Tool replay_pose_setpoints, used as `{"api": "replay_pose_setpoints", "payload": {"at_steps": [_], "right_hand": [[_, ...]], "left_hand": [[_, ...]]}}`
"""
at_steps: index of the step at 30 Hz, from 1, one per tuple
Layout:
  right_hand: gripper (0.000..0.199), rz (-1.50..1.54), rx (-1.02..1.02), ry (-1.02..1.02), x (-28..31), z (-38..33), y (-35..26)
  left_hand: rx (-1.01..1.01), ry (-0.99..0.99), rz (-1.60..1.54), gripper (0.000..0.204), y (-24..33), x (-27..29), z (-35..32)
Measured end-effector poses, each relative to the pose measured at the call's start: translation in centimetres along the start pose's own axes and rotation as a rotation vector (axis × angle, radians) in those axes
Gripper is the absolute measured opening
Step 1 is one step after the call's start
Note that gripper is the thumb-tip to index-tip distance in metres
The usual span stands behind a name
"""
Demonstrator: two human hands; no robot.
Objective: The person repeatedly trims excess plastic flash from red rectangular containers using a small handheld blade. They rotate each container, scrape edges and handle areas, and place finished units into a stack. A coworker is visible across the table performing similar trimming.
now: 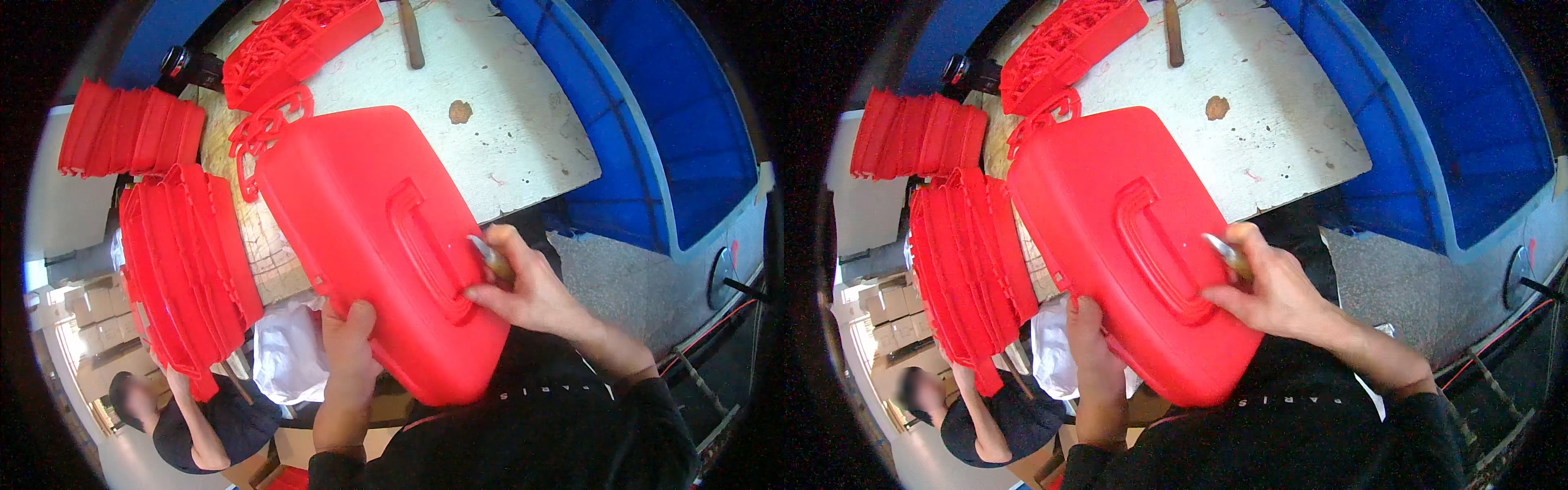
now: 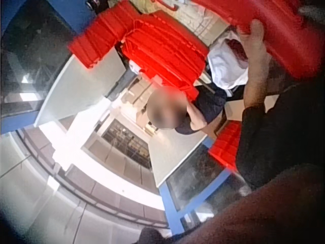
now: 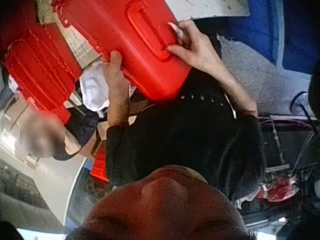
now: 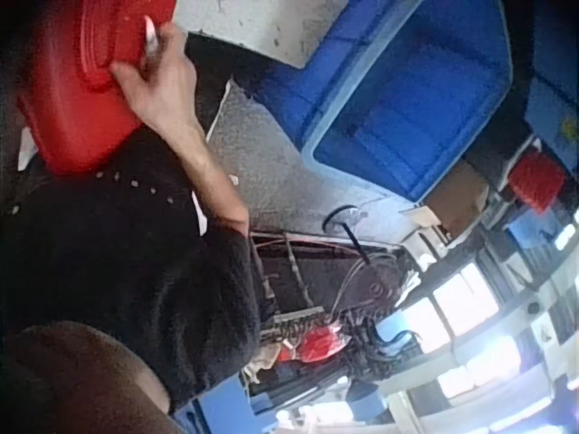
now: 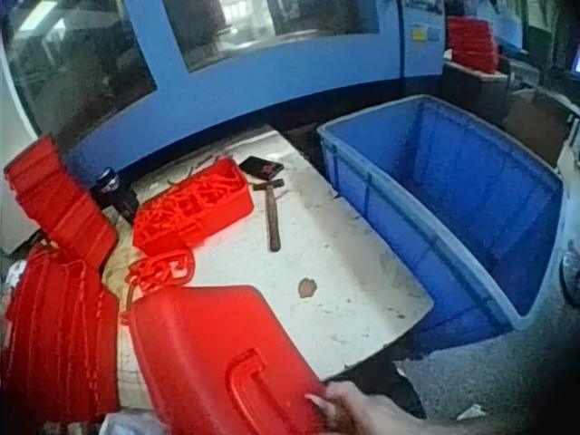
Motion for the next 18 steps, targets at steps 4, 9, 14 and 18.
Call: {"api": "replay_pose_setpoints", "payload": {"at_steps": [4,9,14,18], "right_hand": [[0.050,0.117,-0.043,0.100,1.8,-1.4,2.4],[0.040,0.202,0.011,0.208,2.9,-0.7,3.9],[0.037,0.194,0.065,0.255,4.5,0.7,4.1],[0.031,0.151,0.110,0.299,6.4,3.3,3.1]], "left_hand": [[-0.024,0.109,0.043,0.065,-0.6,3.2,-0.1],[-0.024,0.010,-0.230,0.055,-1.5,6.7,1.2],[-0.051,-0.047,0.043,0.066,-0.3,7.7,1.4],[-0.427,-0.023,0.045,0.061,10.1,6.8,-1.3]]}}
Point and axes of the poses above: each hand's wrist, its own z-axis towards the middle knuckle, its own x-axis out of the back of the hand, y = z × x, the point moved 4 cm from there along z, towards the middle knuckle, and after that the axes turned 5 degrees about -x, right-handed, at the moved point
